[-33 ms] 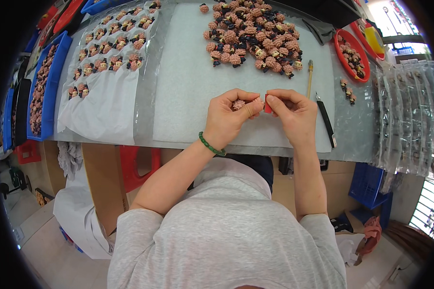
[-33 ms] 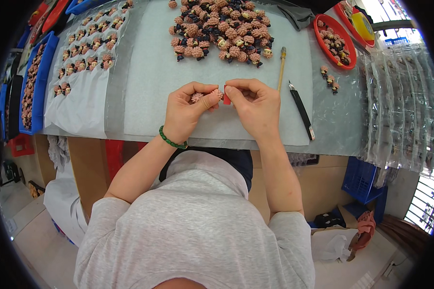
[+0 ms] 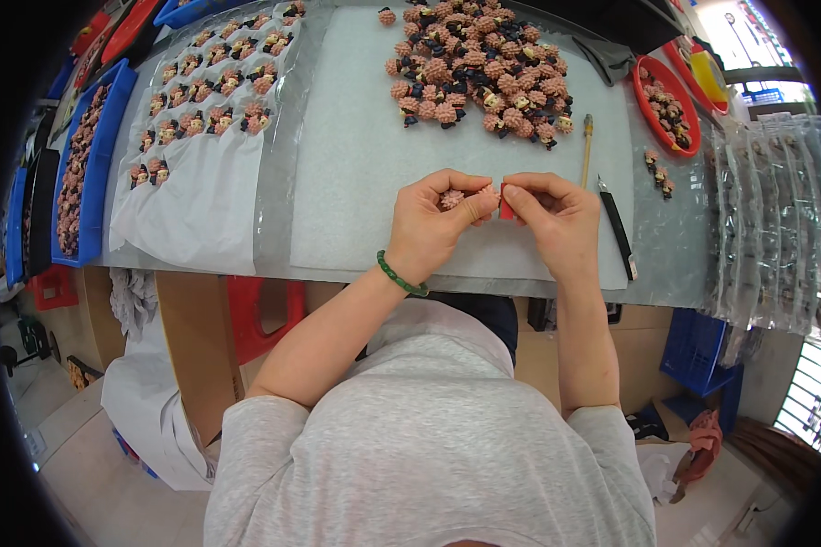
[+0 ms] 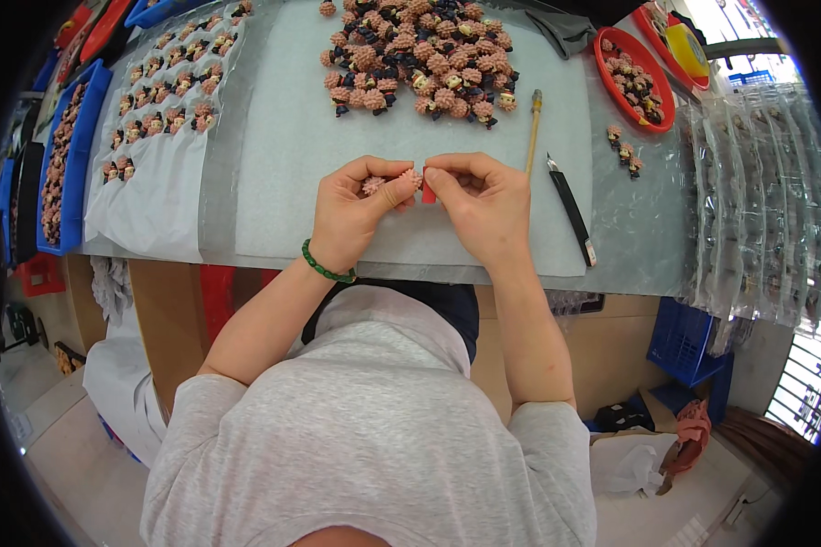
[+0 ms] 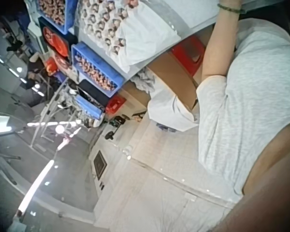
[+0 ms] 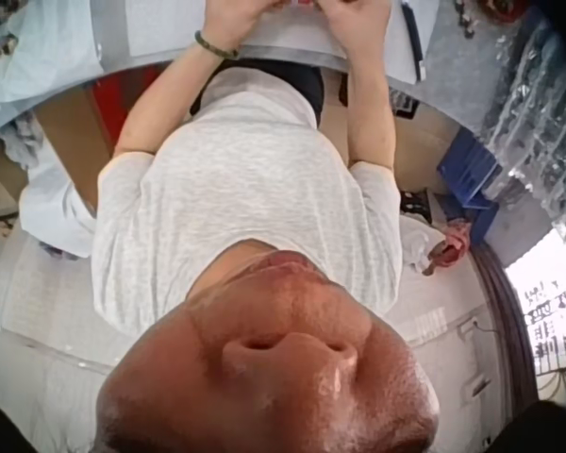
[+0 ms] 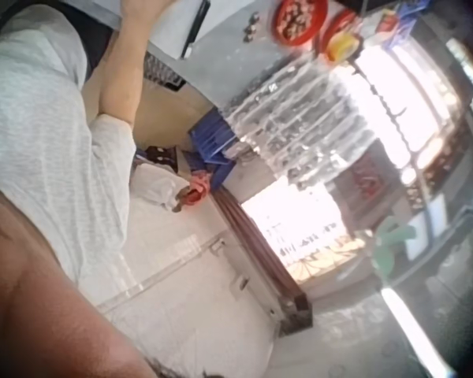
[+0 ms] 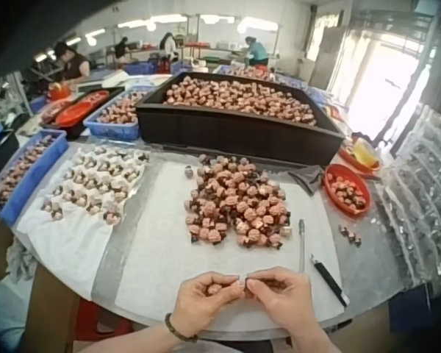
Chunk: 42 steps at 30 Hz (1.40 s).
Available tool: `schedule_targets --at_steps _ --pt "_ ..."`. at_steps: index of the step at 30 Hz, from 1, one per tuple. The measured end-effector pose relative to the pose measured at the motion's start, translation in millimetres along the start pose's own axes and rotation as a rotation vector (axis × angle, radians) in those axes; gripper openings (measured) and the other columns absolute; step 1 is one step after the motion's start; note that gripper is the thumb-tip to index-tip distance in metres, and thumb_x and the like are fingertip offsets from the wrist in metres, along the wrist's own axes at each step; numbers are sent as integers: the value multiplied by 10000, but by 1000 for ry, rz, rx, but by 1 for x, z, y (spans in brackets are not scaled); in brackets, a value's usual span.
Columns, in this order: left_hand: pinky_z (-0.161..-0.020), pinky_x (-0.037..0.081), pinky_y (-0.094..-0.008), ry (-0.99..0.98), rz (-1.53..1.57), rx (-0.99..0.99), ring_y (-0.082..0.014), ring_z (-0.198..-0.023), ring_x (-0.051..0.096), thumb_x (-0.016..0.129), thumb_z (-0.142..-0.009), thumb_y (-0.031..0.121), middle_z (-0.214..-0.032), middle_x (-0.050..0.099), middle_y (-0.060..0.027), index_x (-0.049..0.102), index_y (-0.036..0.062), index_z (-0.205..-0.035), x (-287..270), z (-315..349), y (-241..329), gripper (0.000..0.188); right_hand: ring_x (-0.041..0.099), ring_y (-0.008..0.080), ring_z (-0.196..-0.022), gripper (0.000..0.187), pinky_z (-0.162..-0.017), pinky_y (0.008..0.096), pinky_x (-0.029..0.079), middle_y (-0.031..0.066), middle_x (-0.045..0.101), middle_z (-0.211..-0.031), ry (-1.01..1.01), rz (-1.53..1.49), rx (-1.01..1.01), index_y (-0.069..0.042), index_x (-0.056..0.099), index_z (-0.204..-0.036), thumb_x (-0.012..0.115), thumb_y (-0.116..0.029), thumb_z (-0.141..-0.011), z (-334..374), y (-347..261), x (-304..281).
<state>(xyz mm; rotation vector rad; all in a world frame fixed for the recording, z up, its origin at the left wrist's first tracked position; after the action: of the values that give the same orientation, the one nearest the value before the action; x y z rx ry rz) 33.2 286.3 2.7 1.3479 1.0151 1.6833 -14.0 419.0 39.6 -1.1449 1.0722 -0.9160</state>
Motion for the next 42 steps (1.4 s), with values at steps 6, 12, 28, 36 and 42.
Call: schedule_targets --at_steps 6,12,28,36,42 --pt "-624 462 -184 -16 62 18 -67 -698 555 625 -763 40 -792 618 -58 596 -30 -906 4 2 0 161 552 74 -603 107 -519 183 425 59 619 -701 -24 59 52 33 633 -834 617 -25 -745 -2 -5 -1" --pt "-693 469 -196 -49 12 27 -79 -756 571 596 -753 -27 -846 619 -74 596 -34 -915 3 1 -4 163 546 69 -582 105 -502 179 420 61 619 -689 -47 146 8 30 636 -826 621 -24 -737 -4 -2 -2" --pt "-723 477 -215 -47 -2 79 -108 -789 581 590 -732 -62 -878 619 -94 596 -39 -920 5 3 -5 189 568 81 -595 86 -538 183 437 64 617 -681 12 207 -47 35 628 -806 608 -8 -733 -1 -7 0" --pt "-692 482 -201 38 73 29 -98 -772 580 586 -759 -33 -879 619 -98 592 -53 -943 3 0 -1 185 563 81 -631 71 -563 185 438 43 604 -710 -14 298 -177 20 626 -792 603 21 -726 19 -10 -9" --pt "-601 450 -162 32 -10 1 -51 -695 550 616 -757 13 -847 630 -73 598 -41 -950 2 -2 3 202 562 79 -663 98 -600 190 443 42 604 -743 140 355 -241 12 626 -833 603 8 -738 9 -7 -36"
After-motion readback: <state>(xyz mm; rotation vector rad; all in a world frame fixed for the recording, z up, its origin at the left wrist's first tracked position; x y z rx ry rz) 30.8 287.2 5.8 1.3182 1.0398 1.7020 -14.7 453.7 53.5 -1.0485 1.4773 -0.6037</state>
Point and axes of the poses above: each hand's wrist, its own z-axis away from the middle knuckle, its own x-axis out of the palm, y = z × x, the point moved 3 cm from there along -z, towards the middle knuckle
